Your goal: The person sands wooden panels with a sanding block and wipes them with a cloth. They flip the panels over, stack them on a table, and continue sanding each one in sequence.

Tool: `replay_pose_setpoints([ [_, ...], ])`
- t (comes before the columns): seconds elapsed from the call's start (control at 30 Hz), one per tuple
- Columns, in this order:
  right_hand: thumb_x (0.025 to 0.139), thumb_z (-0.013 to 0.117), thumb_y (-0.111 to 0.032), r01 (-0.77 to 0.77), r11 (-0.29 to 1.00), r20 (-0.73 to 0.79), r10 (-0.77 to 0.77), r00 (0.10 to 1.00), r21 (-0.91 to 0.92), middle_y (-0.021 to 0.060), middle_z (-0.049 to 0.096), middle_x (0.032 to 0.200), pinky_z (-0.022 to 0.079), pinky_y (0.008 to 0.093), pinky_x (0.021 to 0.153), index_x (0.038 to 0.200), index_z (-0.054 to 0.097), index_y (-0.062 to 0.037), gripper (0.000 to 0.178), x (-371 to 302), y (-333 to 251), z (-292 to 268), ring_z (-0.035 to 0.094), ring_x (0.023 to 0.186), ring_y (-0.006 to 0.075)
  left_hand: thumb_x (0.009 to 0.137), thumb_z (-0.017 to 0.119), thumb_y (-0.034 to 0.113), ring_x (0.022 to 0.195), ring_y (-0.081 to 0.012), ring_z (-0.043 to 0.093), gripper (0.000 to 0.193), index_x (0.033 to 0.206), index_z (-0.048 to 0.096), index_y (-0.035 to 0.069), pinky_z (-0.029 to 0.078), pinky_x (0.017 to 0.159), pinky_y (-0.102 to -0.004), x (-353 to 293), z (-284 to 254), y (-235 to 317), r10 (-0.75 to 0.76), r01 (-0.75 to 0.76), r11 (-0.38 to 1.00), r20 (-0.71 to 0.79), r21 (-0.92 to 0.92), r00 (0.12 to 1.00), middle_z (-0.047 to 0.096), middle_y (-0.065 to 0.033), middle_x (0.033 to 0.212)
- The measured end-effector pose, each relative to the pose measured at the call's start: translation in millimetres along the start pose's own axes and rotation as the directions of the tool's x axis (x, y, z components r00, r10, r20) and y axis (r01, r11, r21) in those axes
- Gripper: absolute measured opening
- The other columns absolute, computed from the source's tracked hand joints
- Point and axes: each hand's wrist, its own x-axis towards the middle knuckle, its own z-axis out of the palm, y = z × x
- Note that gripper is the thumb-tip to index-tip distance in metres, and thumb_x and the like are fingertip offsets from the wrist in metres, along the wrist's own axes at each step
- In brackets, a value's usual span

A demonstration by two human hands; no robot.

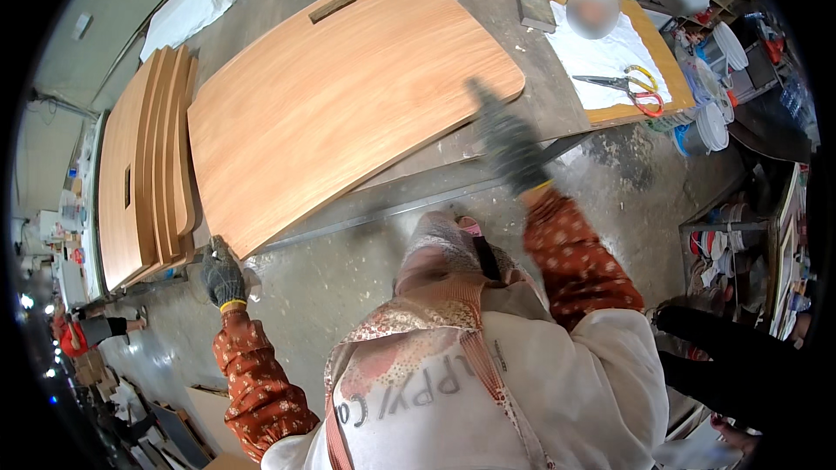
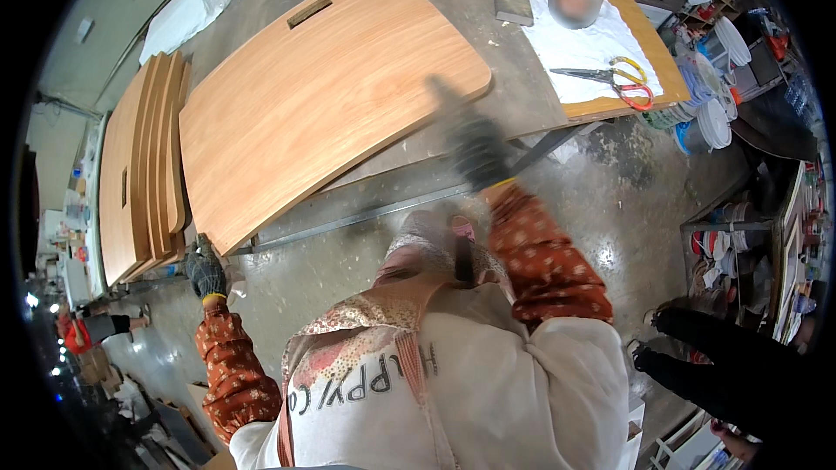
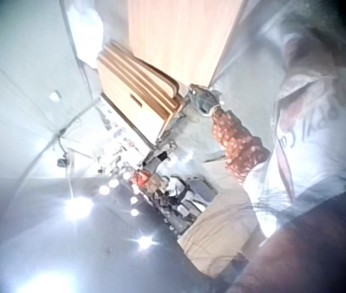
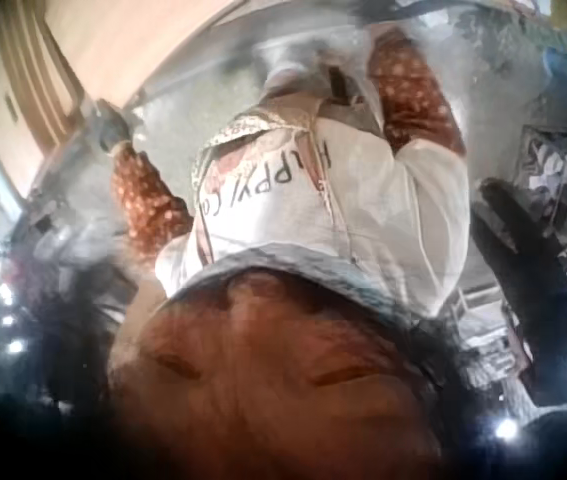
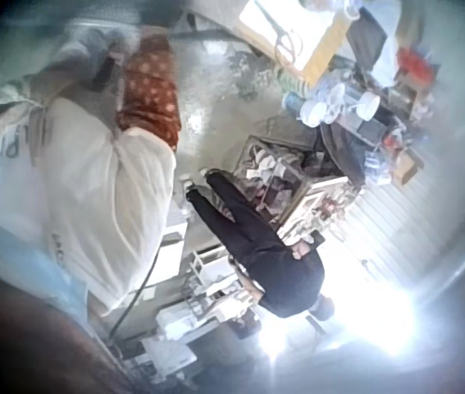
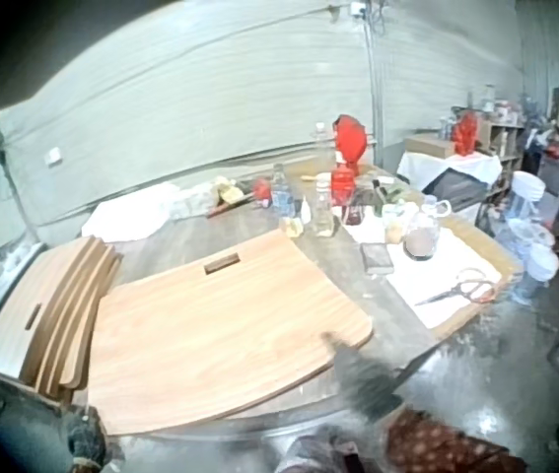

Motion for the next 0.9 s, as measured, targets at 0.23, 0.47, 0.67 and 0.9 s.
replay_pose_setpoints([
  [0.23, 0.084, 0.051, -0.003, -0.244, 0.879, 0.133, 0.207, 0.969, 0.411, 0.0094, 0.041, 0.142, 0.047, 0.0281, 0.048, 0.144, 0.025, -0.0075, 0.066, -12.8, 33.6, -15.0, 0.055, 0.058, 0.0135, 0.093, 0.044, 0.032, 0.082, -0.035, 0.064, 0.035, 0.092, 0.066, 0.005, 0.051, 0.073, -0.0449, 9.8, -72.5, 44.1, -0.171, 0.16, 0.969, -0.039, -0.186, 0.985, 0.067, -0.0175, 0.088],
  [0.47, 0.081, 0.054, -0.002, -0.025, 0.994, 0.059, 0.019, 0.998, 0.107, 0.0105, 0.053, 0.129, 0.048, 0.0283, 0.047, 0.141, 0.031, -0.0037, 0.064, -12.1, 61.4, -8.2, 0.061, 0.065, 0.0158, 0.078, 0.058, 0.028, 0.077, -0.0264, 0.068, 0.016, 0.076, 0.07, 0.017, 0.053, 0.065, -0.037, 20.2, -137.3, 102.3, 0.186, -0.185, 0.964, 0.014, 0.189, 0.983, 0.07, -0.0078, 0.083],
  [0.67, 0.085, 0.051, -0.003, -0.29, 0.955, 0.18, 0.298, 0.937, -0.068, 0.011, 0.062, 0.11, 0.048, 0.0242, 0.049, 0.142, 0.031, -0.0047, 0.06, -1.4, 86.4, -32.9, 0.059, 0.062, 0.013, 0.077, 0.056, 0.023, 0.058, -0.0263, 0.06, 0.04, 0.107, 0.056, -0.003, 0.046, 0.053, -0.0411, 21.8, -164.7, 202.2, 0.511, -0.513, 0.856, -0.253, 0.06, 0.822, 0.061, -0.0094, 0.066],
  [0.9, 0.088, 0.048, -0.011, -0.071, 0.965, -0.184, 0.024, 0.983, -0.254, 0.0041, 0.052, 0.061, 0.045, 0.0347, 0.047, 0.137, 0.036, -0.0008, 0.052, -8.7, 60.9, -10.6, 0.048, 0.049, 0.0154, 0.083, 0.057, 0.038, 0.063, -0.0293, 0.06, 0.067, 0.135, 0.039, -0.001, 0.047, 0.052, -0.041, 13.3, -222.1, 308.6, 0.736, -0.727, 0.668, -0.288, 0.159, 0.613, 0.06, -0.0234, 0.105],
])
